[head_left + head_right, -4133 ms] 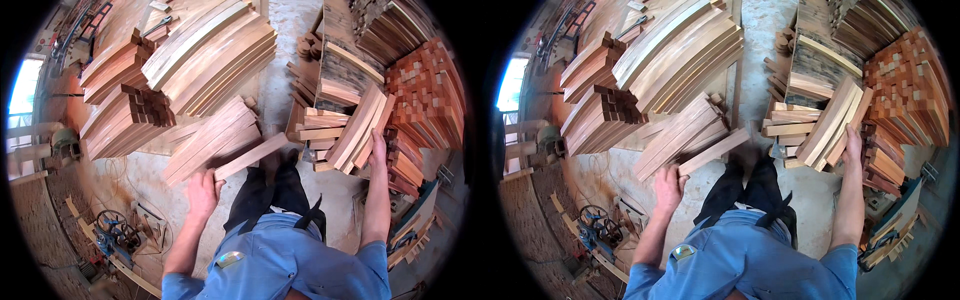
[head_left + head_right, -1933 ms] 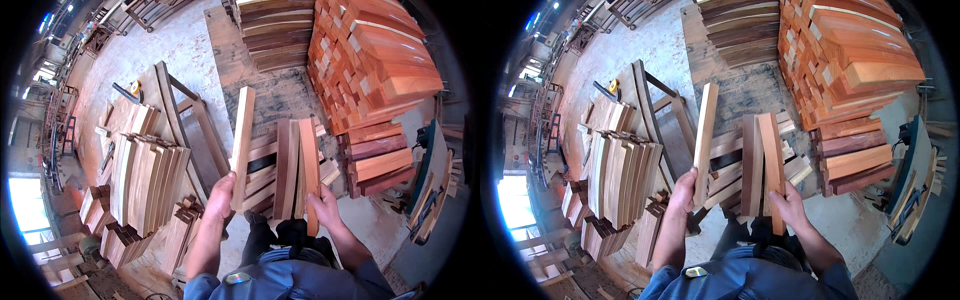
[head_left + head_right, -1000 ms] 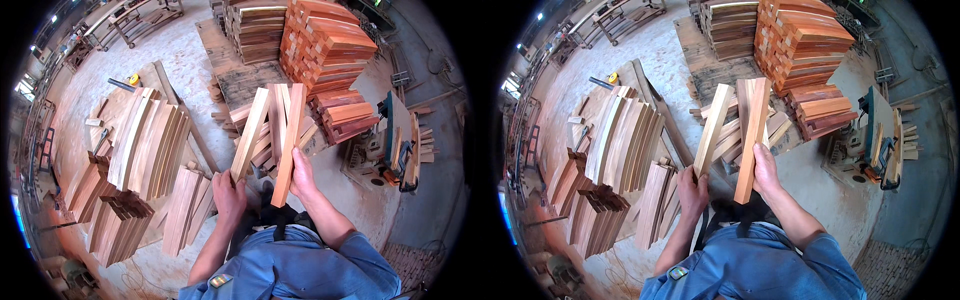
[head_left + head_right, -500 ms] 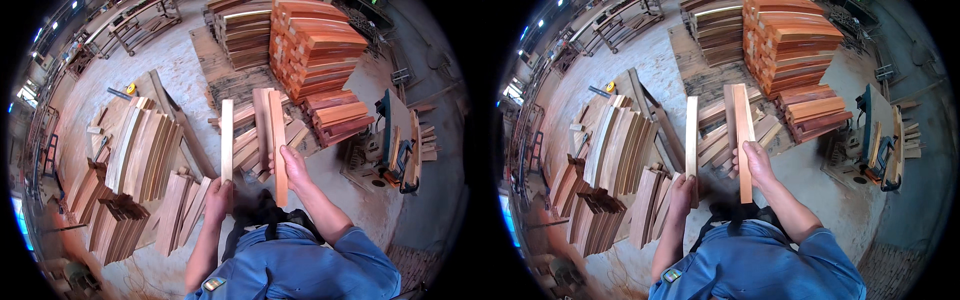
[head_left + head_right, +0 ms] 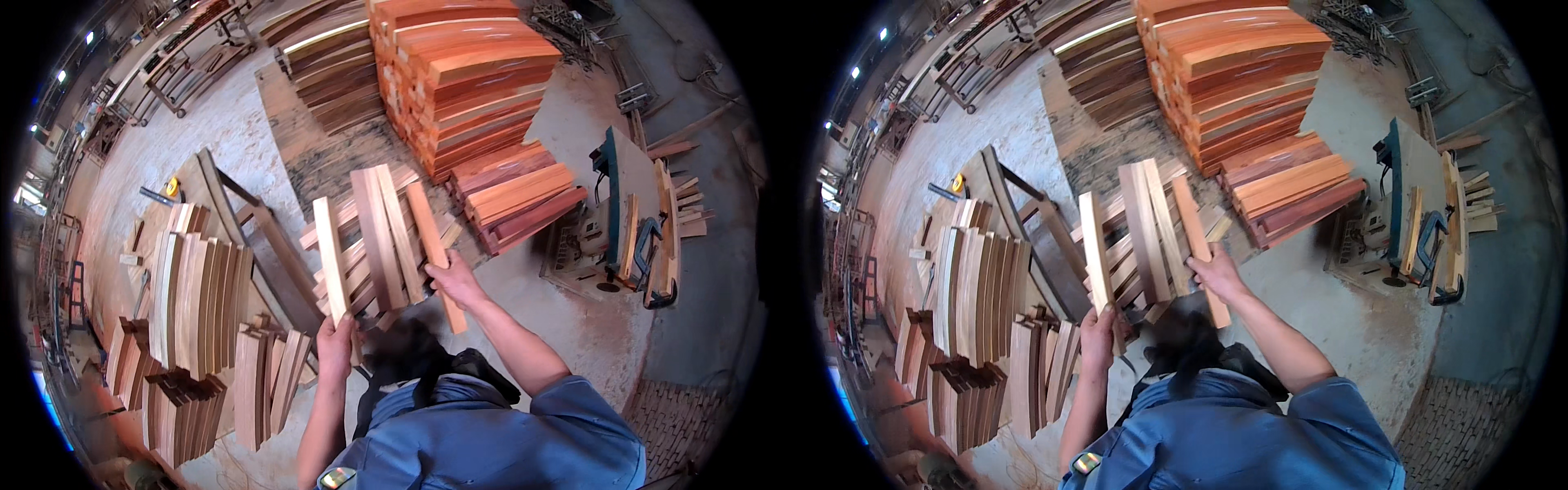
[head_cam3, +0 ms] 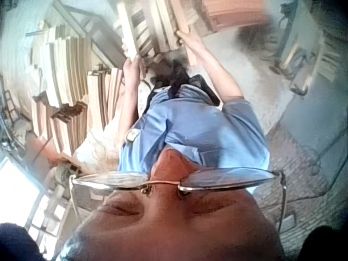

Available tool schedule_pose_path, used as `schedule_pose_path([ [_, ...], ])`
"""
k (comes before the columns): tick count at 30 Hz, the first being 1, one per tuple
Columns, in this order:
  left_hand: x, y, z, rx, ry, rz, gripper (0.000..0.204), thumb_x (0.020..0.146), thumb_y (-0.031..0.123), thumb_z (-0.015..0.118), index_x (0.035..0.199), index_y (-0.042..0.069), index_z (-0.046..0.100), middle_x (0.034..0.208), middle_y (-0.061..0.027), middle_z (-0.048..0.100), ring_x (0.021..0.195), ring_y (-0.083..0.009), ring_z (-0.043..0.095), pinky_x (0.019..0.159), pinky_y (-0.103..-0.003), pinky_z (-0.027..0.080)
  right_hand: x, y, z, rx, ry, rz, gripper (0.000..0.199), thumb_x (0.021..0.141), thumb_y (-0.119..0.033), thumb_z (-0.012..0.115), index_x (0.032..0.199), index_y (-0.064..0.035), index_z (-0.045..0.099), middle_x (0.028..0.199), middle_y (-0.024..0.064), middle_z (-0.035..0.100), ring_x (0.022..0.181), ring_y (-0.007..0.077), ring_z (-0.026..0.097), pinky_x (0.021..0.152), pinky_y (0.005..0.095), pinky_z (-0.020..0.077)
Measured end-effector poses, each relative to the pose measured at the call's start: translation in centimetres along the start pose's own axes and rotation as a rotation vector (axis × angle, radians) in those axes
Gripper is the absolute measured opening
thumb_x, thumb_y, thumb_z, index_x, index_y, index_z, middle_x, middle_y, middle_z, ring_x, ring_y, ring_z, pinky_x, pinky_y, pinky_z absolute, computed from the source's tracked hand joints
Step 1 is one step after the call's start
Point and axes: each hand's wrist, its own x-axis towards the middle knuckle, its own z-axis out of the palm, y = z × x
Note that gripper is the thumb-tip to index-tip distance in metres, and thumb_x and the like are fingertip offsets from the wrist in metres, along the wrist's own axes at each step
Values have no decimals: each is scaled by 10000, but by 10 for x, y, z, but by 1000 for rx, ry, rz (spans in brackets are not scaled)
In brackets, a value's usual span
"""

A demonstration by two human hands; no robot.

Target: The person repeatedly picks up wooden planks from a pile and stacks them onto a workbench. They handle the planks one at a time or in small groups, aligning them to form a neat stack. The task continues throughout the clip with the person moving between the source pile and the destination stack.

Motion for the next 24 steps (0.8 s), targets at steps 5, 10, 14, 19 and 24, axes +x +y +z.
schedule_pose_path([
  [5, -5, 16, 14, 20, 59, 52, 200, 983, 217, 617, 990, 18, 596, 800, -43, 609, 620, -132, 592, 566, -273, 503, 68, 21, 5, -380, 140, -259, 546, 873, -320, 676, 1234, 68, 545, 999, 220, 671, 940, 353, 665, 828, 437, 526],
  [10, -8, 14, 16, 37, 169, 65, 211, 987, 200, 615, 994, -10, 593, 803, -47, 611, 624, -129, 589, 577, -266, 505, 87, 4, 21, -478, 141, -235, 436, 892, -340, 650, 1131, 22, 604, 1094, 256, 658, 1058, 398, 625, 926, 448, 482],
  [14, -8, 10, 23, 50, 202, 59, 209, 986, 194, 612, 996, -13, 587, 786, -53, 614, 604, -129, 592, 558, -263, 502, 99, 16, 24, -556, 147, -299, 420, 897, -340, 641, 1113, 19, 603, 1094, 257, 631, 1086, 409, 586, 936, 459, 471],
  [19, -6, -4, 29, 41, 191, 43, 207, 980, 197, 613, 1016, -4, 587, 798, -56, 611, 605, -137, 601, 555, -268, 509, 95, 6, 36, -732, 129, -283, 503, 897, -363, 626, 1173, 53, 565, 1201, 288, 552, 1190, 431, 518, 1013, 468, 444],
  [24, 4, -12, 34, 65, 129, 24, 212, 974, 214, 617, 1031, 11, 594, 800, -55, 610, 591, -147, 610, 542, -272, 515, 83, 1, 25, -787, 84, -338, 505, 884, -413, 662, 1128, 23, 588, 1118, 235, 559, 1126, 396, 539, 962, 472, 470],
])
